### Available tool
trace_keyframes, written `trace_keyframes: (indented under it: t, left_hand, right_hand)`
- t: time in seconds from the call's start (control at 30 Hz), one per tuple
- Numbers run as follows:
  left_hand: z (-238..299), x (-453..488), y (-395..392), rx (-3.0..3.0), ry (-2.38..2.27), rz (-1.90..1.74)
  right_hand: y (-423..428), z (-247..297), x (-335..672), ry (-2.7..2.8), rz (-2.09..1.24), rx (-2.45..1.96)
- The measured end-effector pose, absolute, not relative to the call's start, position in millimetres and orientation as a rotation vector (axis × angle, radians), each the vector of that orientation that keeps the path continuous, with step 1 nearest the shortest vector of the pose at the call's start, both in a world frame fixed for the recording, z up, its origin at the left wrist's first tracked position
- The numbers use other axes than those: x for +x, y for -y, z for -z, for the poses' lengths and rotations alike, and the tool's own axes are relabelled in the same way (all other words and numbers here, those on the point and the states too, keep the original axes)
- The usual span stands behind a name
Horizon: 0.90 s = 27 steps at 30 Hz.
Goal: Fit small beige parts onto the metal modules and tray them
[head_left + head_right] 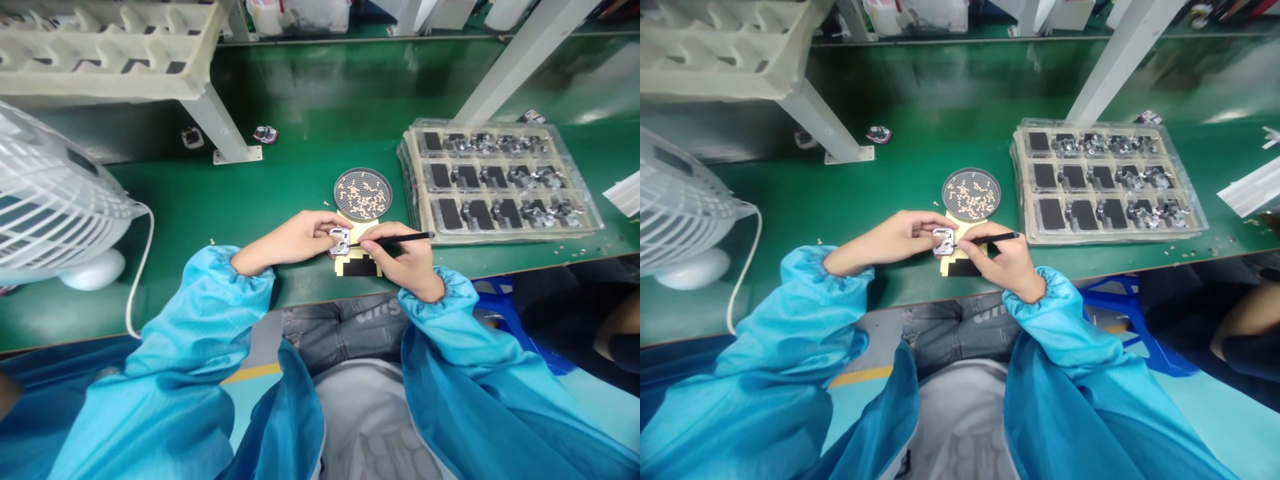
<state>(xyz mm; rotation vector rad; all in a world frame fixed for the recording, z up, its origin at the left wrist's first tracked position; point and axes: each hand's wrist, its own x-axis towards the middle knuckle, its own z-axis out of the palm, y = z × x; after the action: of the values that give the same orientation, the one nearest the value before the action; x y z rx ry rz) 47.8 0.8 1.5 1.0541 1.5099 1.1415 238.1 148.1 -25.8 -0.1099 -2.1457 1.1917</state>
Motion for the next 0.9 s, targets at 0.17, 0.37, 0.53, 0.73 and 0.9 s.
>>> trace_keyframes:
  t: [0.17, 0.37, 0.53, 0.73, 0.9]
  left_hand:
    - [0, 49, -2, 1.014, -1.494, -1.179]
    - [-5, 47, -3, 0.964, -1.534, -1.212]
    - [-8, 39, -5, 0.815, -1.622, -1.403]
    - [-15, 39, -4, 0.752, -1.658, -1.483]
    - [-12, 40, -4, 0.889, -1.777, -1.323]
  right_hand:
    - [-151, 27, 239, 2.108, -1.314, -0.14]
    - [-153, 29, 243, 2.064, -1.545, -0.125]
    - [-148, 3, 273, 2.082, -1.731, -0.065]
    - [-245, -56, 321, 2.058, -0.855, -0.672]
    - [-362, -74, 335, 2.331, -0.331, -1.224]
